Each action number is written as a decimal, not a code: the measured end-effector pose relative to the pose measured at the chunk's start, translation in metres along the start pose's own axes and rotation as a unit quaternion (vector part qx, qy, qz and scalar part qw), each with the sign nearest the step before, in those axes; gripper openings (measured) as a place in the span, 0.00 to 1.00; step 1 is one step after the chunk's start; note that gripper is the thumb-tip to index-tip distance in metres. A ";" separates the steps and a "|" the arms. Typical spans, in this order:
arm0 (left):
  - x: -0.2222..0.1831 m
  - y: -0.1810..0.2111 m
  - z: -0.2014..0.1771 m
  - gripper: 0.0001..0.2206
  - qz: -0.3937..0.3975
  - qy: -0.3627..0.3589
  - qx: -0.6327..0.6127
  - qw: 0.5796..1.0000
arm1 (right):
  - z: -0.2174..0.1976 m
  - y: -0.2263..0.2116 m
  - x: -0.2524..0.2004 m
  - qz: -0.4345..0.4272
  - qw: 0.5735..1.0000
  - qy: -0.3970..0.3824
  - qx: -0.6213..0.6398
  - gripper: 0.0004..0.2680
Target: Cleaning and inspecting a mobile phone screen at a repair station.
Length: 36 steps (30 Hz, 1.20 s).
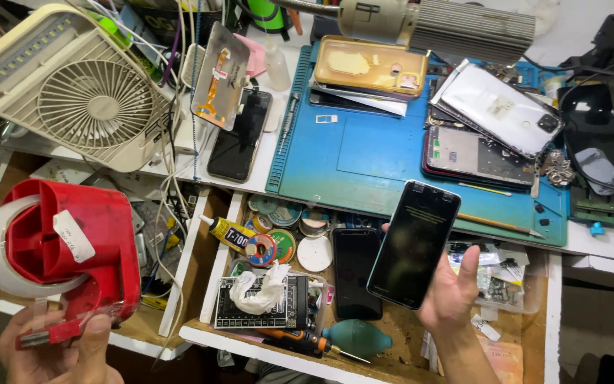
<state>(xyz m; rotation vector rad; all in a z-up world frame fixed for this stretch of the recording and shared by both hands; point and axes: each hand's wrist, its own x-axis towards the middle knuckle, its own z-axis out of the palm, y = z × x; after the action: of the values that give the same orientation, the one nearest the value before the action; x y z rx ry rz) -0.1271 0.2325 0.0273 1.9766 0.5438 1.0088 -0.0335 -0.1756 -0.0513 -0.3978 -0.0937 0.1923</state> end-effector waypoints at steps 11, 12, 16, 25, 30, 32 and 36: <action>0.023 -0.042 0.033 0.28 0.164 -0.291 0.123 0.934 | 0.004 0.006 0.007 0.050 0.988 0.115 -0.093 0.36; 0.015 -0.022 0.052 0.28 0.178 -0.330 0.027 0.927 | 0.007 0.007 0.009 0.068 0.985 0.132 -0.093 0.35; -0.038 0.147 0.117 0.28 0.049 -0.508 -0.127 0.851 | 0.013 0.011 0.014 0.106 0.953 0.266 -0.096 0.32; -0.175 0.259 0.250 0.17 0.054 -0.638 -0.264 0.722 | -0.022 0.024 0.014 0.156 0.921 0.312 -0.174 0.39; -0.253 0.280 0.304 0.20 0.053 -0.668 -0.255 0.697 | -0.026 0.026 0.010 0.122 0.974 0.178 -0.067 0.25; -0.279 0.284 0.325 0.21 0.092 -0.684 -0.218 0.690 | -0.010 0.018 0.011 0.150 0.952 0.224 -0.145 0.31; -0.319 0.284 0.351 0.21 0.136 -0.683 -0.188 0.693 | 0.001 0.016 0.013 0.119 0.968 0.202 -0.089 0.33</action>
<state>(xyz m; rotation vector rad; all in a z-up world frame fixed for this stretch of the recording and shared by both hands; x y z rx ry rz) -0.0267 -0.3107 0.0013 1.8398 -0.7548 -0.3868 -0.0233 -0.1582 -0.0558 -0.6215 0.3419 0.3374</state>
